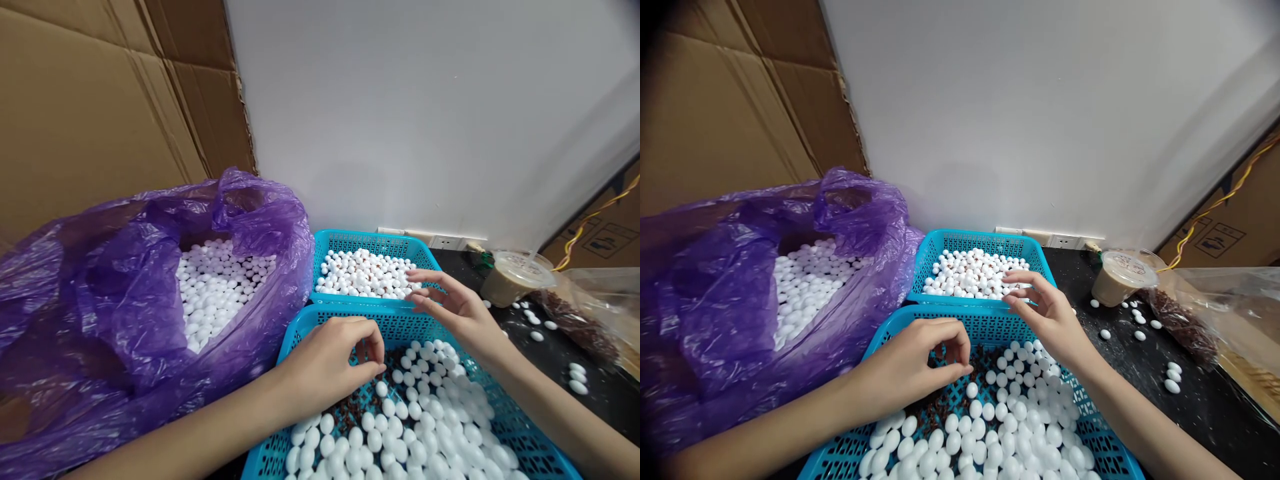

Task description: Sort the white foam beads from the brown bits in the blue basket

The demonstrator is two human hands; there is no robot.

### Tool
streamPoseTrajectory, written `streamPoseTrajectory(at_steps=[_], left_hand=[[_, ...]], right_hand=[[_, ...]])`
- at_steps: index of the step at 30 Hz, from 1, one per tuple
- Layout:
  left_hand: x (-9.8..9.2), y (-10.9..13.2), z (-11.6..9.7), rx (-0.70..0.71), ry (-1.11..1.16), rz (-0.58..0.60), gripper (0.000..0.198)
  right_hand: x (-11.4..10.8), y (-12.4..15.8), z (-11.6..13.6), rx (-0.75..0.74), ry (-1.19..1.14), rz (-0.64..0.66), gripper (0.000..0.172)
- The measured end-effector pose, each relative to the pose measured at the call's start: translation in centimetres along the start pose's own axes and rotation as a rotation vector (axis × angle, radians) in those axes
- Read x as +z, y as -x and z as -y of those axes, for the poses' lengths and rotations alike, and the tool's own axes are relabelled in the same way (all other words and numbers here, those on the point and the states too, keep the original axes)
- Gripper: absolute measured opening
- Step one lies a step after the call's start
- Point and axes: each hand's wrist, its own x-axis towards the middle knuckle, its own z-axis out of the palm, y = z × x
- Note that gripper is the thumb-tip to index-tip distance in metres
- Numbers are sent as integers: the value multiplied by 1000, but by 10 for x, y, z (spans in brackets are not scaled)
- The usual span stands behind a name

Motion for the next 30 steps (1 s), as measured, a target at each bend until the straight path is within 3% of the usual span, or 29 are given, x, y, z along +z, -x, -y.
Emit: streamPoseTrajectory(at_steps=[4,7,11,13,21,30], left_hand=[[1,1,0,-18,-96,34,11],[2,3,3,-17,-184,94,13],[2,4,5,-12,-305,148,13],[2,5,5,-16,-335,167,15],[5,7,9,33,-357,209,16],[4,7,5,101,-411,230,11]], right_hand=[[3,4,5,-82,173,162,5],[5,7,10,-145,298,343,11],[7,11,14,-104,422,604,15],[8,12,13,-86,479,675,16],[9,13,11,-43,571,715,18],[10,13,18,-102,467,786,22]])
